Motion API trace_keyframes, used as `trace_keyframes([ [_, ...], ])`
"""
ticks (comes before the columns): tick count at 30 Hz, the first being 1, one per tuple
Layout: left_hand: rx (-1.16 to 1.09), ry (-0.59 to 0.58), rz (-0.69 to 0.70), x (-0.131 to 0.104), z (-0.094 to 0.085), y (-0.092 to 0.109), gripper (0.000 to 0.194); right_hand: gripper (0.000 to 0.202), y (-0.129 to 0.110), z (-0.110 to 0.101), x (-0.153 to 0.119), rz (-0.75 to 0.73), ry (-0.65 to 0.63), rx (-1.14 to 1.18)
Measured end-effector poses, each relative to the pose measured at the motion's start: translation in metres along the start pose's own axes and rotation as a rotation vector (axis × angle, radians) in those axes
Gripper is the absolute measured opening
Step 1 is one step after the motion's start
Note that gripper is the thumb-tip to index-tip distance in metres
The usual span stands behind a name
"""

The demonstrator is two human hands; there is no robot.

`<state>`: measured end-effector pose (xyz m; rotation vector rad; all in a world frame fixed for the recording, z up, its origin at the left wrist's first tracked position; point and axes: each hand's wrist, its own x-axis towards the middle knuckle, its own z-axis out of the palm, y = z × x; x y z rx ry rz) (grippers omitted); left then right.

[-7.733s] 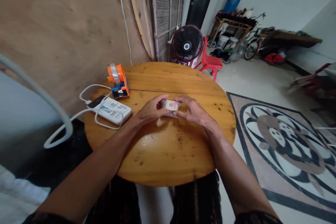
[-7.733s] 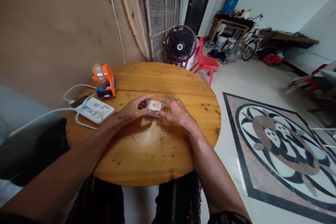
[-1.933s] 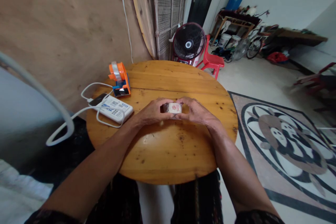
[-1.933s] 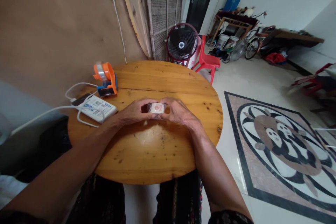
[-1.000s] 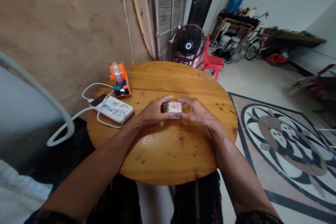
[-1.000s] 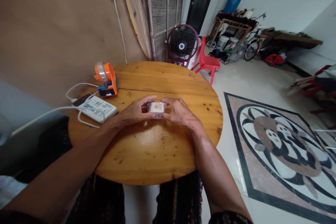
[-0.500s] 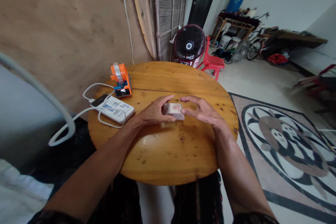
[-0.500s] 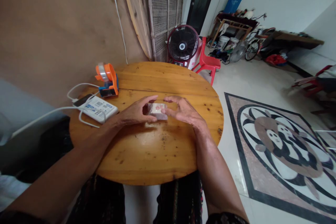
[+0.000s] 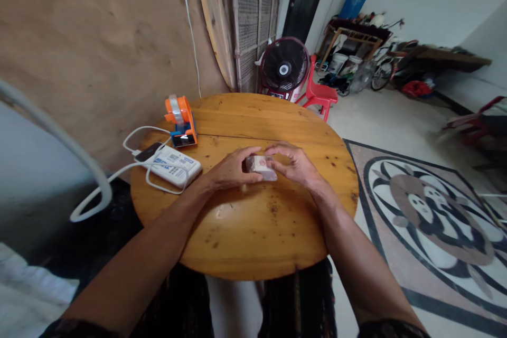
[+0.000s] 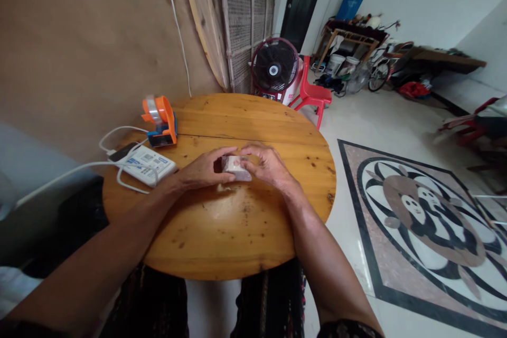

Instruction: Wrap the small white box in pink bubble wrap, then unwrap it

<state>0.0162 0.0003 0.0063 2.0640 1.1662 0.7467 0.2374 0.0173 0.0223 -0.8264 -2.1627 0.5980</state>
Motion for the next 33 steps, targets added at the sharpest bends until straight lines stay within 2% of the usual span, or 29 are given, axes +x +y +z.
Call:
trace_keyframes([
  [5, 0.017, 0.000, 0.007, 0.000, 0.001, -0.002, 0.081, 0.017, 0.002, 0.008, 0.003, -0.057, 0.061, -0.051],
  [11, -0.007, -0.011, 0.039, 0.001, 0.001, -0.003, 0.080, 0.015, 0.002, 0.015, 0.004, -0.016, 0.088, -0.087],
  [16, -0.042, 0.005, 0.053, 0.001, 0.000, -0.001, 0.076, 0.019, 0.003, 0.019, 0.005, 0.033, 0.126, -0.003],
  [22, 0.031, 0.078, -0.018, 0.001, -0.001, 0.001, 0.074, 0.019, 0.003, 0.020, 0.006, 0.078, 0.168, 0.038],
  [29, 0.064, 0.037, -0.016, -0.001, -0.002, 0.003, 0.072, 0.019, -0.001, 0.021, 0.006, 0.092, 0.205, 0.146],
  [33, -0.055, 0.009, -0.051, -0.003, -0.001, 0.004, 0.085, 0.021, -0.005, 0.019, 0.006, 0.138, 0.212, 0.224],
])
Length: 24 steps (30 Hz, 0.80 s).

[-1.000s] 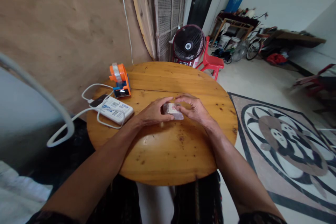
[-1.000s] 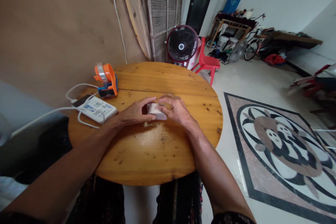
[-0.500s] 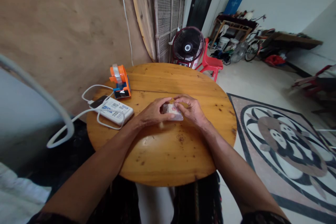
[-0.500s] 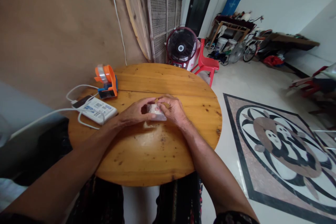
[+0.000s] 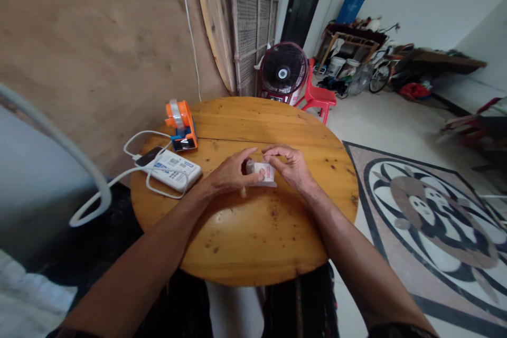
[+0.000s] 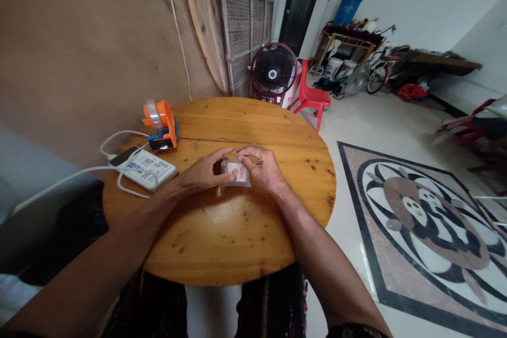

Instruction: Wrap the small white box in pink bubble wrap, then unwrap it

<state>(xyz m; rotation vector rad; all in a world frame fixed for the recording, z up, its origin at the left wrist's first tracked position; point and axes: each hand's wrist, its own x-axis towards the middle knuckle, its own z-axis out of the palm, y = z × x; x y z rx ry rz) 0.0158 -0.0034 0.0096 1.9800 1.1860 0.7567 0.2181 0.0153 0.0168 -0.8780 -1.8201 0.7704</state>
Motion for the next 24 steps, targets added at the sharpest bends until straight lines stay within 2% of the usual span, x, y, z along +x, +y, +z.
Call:
trace_keyframes([
  [3, -0.096, 0.001, 0.032, 0.000, 0.003, -0.002, 0.096, 0.021, -0.003, -0.001, 0.000, 0.059, 0.004, 0.082],
  [12, -0.152, 0.001, 0.142, 0.000, 0.010, -0.006, 0.103, 0.024, -0.010, -0.006, 0.004, 0.192, 0.117, 0.318],
  [18, -0.236, -0.052, 0.111, -0.002, 0.008, 0.001, 0.108, 0.027, -0.010, -0.009, 0.004, 0.239, 0.155, 0.352],
  [21, -0.330, -0.084, 0.096, -0.002, 0.009, 0.000, 0.105, 0.026, -0.008, -0.011, 0.005, 0.238, 0.178, 0.364],
  [24, -0.364, -0.085, 0.097, -0.001, 0.009, 0.000, 0.092, 0.026, -0.005, -0.013, 0.005, 0.248, 0.184, 0.362],
])
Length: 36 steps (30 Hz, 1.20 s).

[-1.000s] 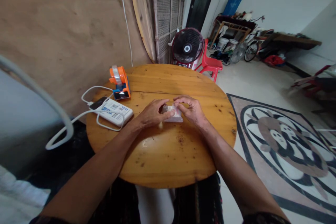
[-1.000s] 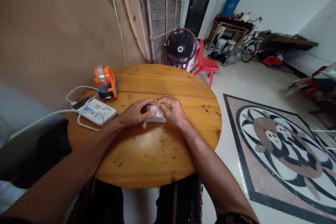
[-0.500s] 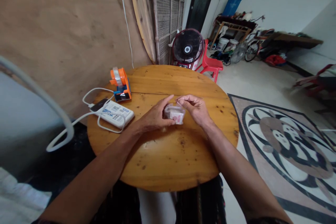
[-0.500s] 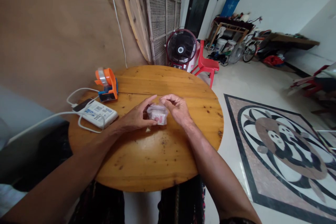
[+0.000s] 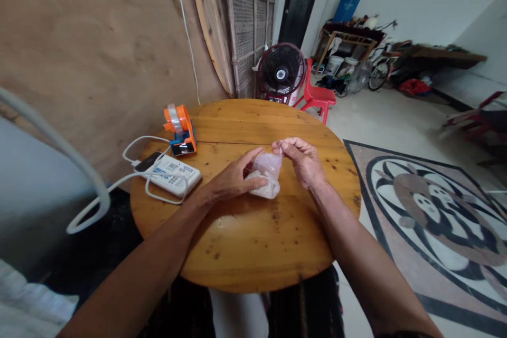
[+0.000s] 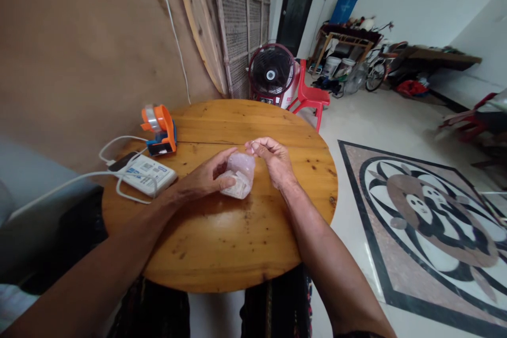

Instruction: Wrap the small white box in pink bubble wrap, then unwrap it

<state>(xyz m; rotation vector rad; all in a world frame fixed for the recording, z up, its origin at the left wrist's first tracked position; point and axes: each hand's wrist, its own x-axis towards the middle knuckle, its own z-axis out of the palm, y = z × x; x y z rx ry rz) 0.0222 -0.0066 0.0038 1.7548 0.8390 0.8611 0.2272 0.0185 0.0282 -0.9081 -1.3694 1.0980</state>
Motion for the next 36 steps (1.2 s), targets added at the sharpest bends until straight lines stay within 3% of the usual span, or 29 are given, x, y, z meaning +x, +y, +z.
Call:
trace_keyframes([
  [6, -0.044, 0.061, -0.079, -0.003, -0.003, 0.016, 0.056, 0.027, 0.002, -0.002, 0.003, 0.061, 0.041, 0.085],
  [11, -0.053, 0.115, -0.030, -0.005, -0.004, 0.019, 0.036, 0.028, 0.007, -0.007, 0.009, 0.088, 0.105, 0.111],
  [14, -0.068, 0.104, -0.037, -0.006, -0.003, 0.018, 0.034, 0.030, 0.012, -0.010, 0.013, 0.096, 0.128, 0.152],
  [18, -0.076, -0.033, -0.114, -0.005, -0.003, 0.019, 0.040, 0.031, 0.016, -0.011, 0.018, 0.111, 0.134, 0.168],
  [20, -0.080, -0.047, -0.131, -0.004, -0.003, 0.016, 0.042, 0.032, 0.018, -0.010, 0.020, 0.143, 0.136, 0.201],
  [29, -0.240, 0.136, -0.184, 0.001, 0.002, 0.004, 0.038, 0.025, 0.018, -0.013, 0.025, 0.251, 0.184, 0.321],
  [33, -0.276, 0.215, -0.208, 0.002, 0.001, 0.007, 0.034, 0.024, 0.009, -0.017, 0.020, 0.130, 0.307, 0.225],
  [36, -0.246, 0.268, -0.202, 0.004, -0.001, 0.004, 0.031, 0.022, -0.002, -0.013, 0.009, 0.036, 0.205, 0.164],
])
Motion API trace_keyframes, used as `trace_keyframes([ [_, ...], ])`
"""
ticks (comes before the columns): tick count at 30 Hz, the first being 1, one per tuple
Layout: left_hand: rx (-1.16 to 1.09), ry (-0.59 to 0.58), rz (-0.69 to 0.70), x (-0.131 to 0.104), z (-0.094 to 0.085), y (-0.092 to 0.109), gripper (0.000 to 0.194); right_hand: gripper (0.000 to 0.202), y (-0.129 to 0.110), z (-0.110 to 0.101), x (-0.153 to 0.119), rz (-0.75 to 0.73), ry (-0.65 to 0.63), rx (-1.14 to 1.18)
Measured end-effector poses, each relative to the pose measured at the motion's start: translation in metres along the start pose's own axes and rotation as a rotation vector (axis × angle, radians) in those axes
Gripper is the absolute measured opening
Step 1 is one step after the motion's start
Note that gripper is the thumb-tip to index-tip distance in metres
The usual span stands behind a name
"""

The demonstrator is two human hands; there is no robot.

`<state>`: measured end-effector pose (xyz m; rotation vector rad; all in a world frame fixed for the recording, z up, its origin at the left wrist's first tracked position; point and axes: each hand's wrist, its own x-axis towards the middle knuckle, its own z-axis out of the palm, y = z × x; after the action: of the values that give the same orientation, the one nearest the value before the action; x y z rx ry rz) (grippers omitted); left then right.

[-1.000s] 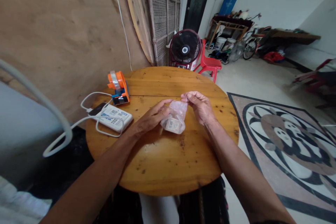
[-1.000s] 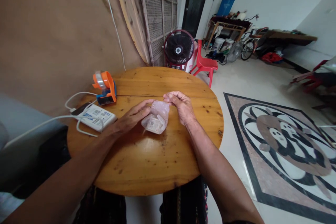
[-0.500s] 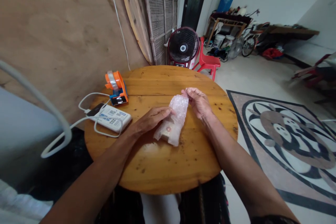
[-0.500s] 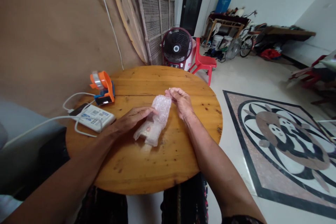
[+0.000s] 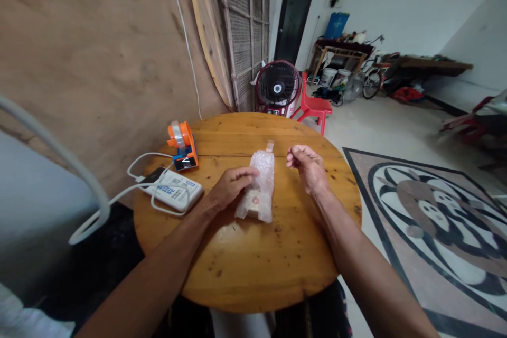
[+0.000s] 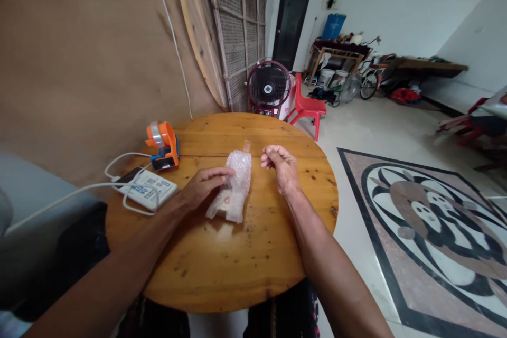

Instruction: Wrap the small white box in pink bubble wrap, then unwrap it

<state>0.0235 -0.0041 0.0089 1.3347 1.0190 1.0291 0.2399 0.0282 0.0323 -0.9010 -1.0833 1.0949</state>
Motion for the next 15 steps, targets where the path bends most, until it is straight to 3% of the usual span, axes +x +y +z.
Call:
trace_keyframes([
  [3, 0.063, 0.013, 0.021, 0.003, -0.001, -0.003, 0.032, 0.026, -0.003, 0.007, -0.012, 0.028, -0.230, -0.122],
  [6, 0.037, -0.006, 0.055, 0.004, 0.001, -0.004, 0.042, 0.031, 0.006, 0.015, -0.018, 0.035, -0.374, -0.307],
  [11, -0.093, -0.067, 0.050, 0.003, 0.004, -0.002, 0.067, 0.049, 0.025, 0.020, -0.019, 0.049, -0.413, -0.614],
  [13, -0.090, -0.065, 0.050, 0.002, 0.004, -0.001, 0.068, 0.045, 0.030, 0.021, -0.018, 0.016, -0.379, -0.702],
  [15, -0.095, -0.060, 0.059, 0.002, 0.004, -0.001, 0.067, 0.028, 0.034, 0.020, -0.018, -0.027, -0.319, -0.727],
])
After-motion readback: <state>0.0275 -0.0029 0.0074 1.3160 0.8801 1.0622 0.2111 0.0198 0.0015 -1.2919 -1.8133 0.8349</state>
